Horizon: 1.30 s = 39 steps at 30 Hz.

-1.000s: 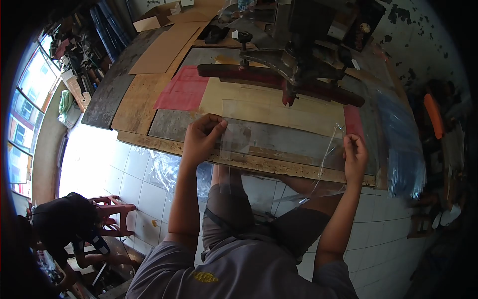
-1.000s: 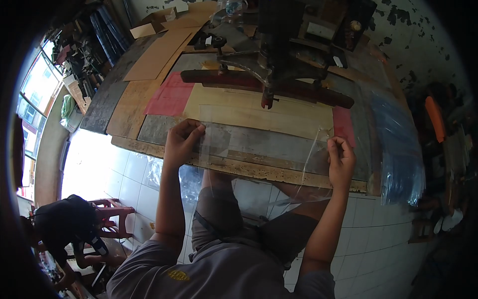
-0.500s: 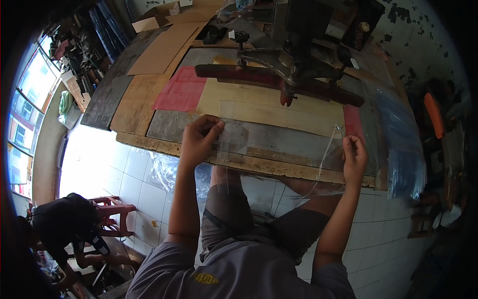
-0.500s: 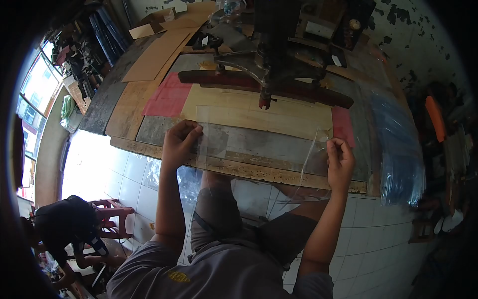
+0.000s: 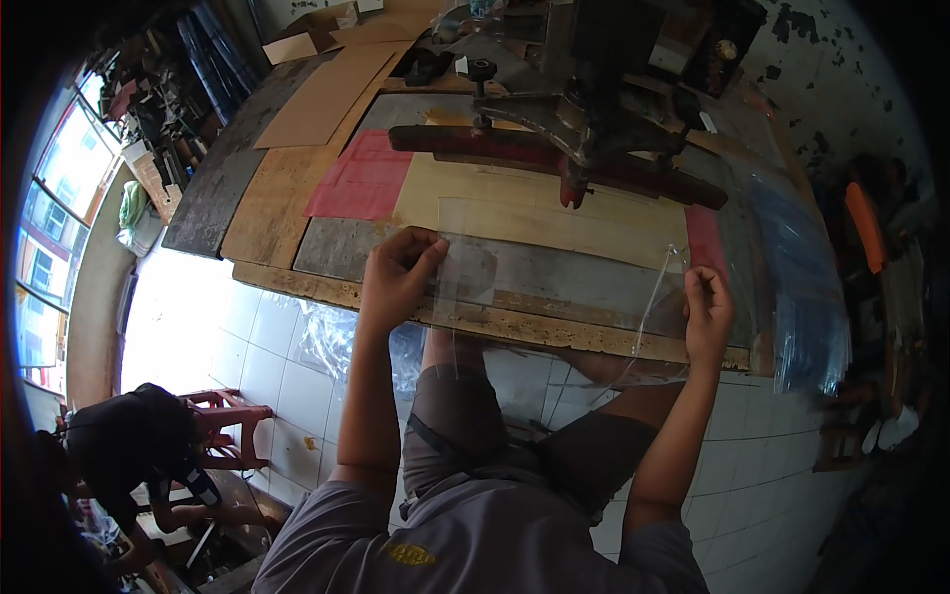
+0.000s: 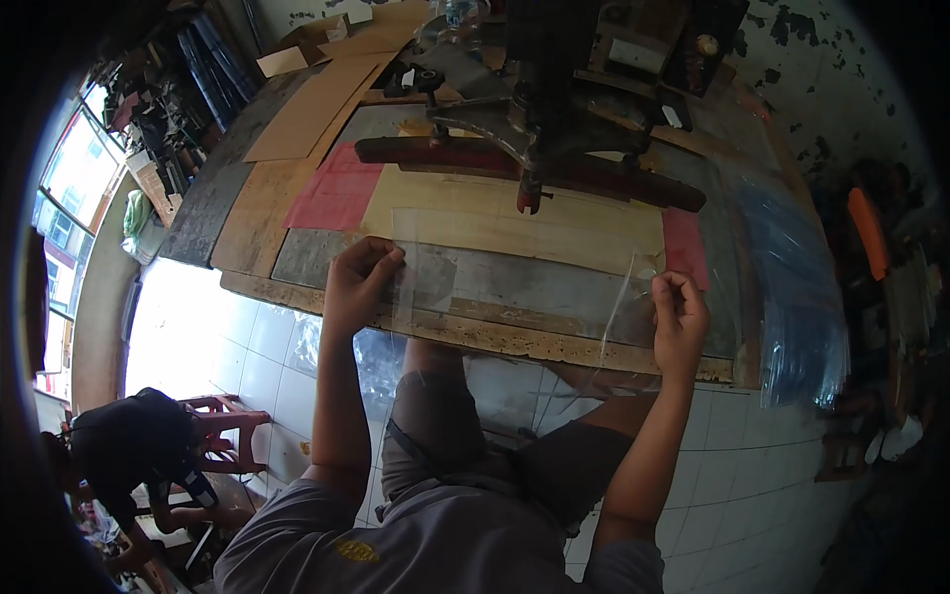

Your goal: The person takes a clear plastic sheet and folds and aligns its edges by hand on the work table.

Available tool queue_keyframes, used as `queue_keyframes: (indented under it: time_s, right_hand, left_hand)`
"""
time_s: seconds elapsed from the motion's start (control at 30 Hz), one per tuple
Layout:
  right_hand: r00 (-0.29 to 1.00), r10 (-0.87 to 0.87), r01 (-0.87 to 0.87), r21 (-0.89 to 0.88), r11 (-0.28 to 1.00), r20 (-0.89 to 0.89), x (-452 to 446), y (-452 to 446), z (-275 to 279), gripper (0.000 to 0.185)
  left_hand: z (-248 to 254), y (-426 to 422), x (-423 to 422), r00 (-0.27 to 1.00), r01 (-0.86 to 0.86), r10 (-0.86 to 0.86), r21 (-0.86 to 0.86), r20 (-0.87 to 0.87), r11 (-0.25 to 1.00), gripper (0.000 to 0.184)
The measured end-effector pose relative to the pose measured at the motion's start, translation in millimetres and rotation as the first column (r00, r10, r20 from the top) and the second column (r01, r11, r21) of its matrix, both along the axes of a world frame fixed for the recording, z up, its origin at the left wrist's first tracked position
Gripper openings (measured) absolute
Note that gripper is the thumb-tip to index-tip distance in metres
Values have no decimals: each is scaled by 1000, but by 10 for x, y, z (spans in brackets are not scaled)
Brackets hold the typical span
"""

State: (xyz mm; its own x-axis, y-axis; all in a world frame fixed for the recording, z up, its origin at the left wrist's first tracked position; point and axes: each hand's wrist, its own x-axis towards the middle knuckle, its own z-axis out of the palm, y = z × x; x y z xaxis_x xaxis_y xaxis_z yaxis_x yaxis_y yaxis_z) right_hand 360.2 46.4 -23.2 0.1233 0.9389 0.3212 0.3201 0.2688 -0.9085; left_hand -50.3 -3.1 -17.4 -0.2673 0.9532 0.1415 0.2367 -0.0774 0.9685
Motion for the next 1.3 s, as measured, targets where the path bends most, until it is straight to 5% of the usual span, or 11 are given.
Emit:
queue_keyframes:
  time_s: [1.3]
  right_hand:
    - [1000,-12,12,-1,1000,19,-24,-1,0,21]
  left_hand:
    - [-32,4,2,1000,-9,9,58,-13,998,20]
